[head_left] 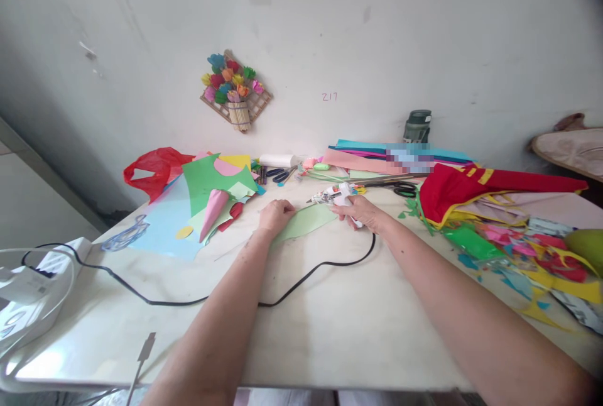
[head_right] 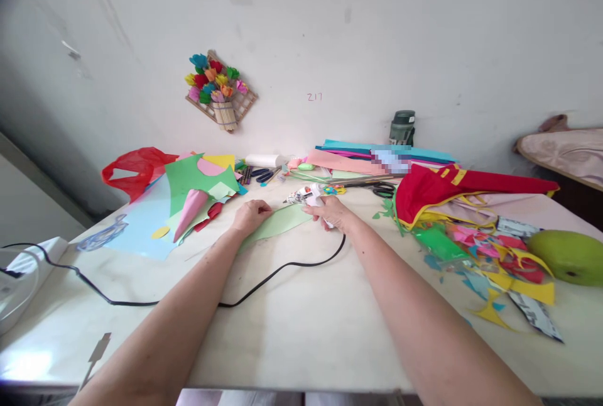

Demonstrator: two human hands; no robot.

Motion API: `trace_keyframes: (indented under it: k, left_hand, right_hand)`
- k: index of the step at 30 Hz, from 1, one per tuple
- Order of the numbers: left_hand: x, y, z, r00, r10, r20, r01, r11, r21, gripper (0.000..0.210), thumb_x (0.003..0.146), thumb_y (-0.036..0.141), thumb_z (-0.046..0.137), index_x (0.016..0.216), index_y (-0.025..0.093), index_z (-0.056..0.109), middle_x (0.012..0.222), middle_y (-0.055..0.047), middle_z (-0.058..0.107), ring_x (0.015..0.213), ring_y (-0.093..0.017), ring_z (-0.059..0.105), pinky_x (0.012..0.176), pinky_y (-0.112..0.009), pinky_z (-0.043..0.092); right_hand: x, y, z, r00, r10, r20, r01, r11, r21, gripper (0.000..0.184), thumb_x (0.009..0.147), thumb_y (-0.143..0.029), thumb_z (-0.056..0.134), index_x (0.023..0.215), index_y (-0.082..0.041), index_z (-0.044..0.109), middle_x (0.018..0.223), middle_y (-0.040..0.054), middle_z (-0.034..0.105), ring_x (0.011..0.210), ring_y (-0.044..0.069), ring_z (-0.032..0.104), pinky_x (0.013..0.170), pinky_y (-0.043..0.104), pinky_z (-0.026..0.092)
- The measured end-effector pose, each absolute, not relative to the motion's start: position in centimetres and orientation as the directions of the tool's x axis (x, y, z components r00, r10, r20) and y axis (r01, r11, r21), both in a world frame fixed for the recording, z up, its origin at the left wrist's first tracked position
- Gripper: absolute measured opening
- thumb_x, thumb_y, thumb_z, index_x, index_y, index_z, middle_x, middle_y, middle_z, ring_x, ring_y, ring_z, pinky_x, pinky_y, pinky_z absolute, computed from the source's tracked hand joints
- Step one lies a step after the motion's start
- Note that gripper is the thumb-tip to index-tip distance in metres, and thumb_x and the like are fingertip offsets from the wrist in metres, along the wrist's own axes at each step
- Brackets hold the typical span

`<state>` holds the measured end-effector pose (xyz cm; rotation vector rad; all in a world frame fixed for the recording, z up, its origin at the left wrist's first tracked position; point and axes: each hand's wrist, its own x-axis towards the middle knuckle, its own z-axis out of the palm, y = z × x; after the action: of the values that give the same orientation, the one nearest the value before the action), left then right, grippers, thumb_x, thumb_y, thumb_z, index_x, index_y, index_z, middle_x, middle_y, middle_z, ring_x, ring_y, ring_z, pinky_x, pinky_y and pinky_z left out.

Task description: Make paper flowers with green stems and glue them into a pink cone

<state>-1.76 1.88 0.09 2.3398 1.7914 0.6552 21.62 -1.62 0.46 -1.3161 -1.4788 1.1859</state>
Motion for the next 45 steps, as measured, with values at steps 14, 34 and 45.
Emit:
trace_keyframes:
  k: [14,34,45]
  left_hand:
    - [-2.1,2.7,-0.7,0.288,0.92,0.264,0.801,-0.383,0.46,0.014,0.068,0.029,0.057,0.075,0.02,0.065,0.078,-0.002,0.066,0.073,-0.016,0.058,0.064,-0.025,0.042]
    - [-1.9,3.3,-0.4,0.239,0.939,0.248,0.762,-0.34,0.551,0.01,0.061,0.025,0.063,0.064,0.015,0.061,0.081,-0.003,0.058,0.068,-0.013,0.055,0.062,-0.023,0.044]
    - [-2.0,3.8,-0.6,0.246,0.943,0.225,0.747,-0.332,0.576,0.016,0.06,0.03,0.064,0.064,0.015,0.062,0.085,-0.004,0.06,0.068,-0.013,0.055,0.06,-0.024,0.041]
  right_hand:
    - [22.3,-1.9,1.1,-0.186,0.982,-0.015,0.287,0.039,-0.957,0.035,0.064,-0.048,0.065,0.067,-0.016,0.051,0.052,-0.0018,0.056,0.029,0.005,0.04,0.026,0.019,0.031]
    - [21.0,-2.4,1.7,-0.138,0.989,-0.046,0.55,0.038,-0.835,0.032,0.071,-0.045,0.06,0.08,-0.015,0.054,0.054,-0.0032,0.048,0.031,0.004,0.036,0.031,0.019,0.027]
    - [20.7,-1.9,1.5,-0.127,0.991,-0.052,0.618,0.038,-0.785,0.036,0.07,-0.048,0.06,0.084,-0.016,0.055,0.051,-0.0036,0.046,0.032,0.006,0.034,0.031,0.02,0.028]
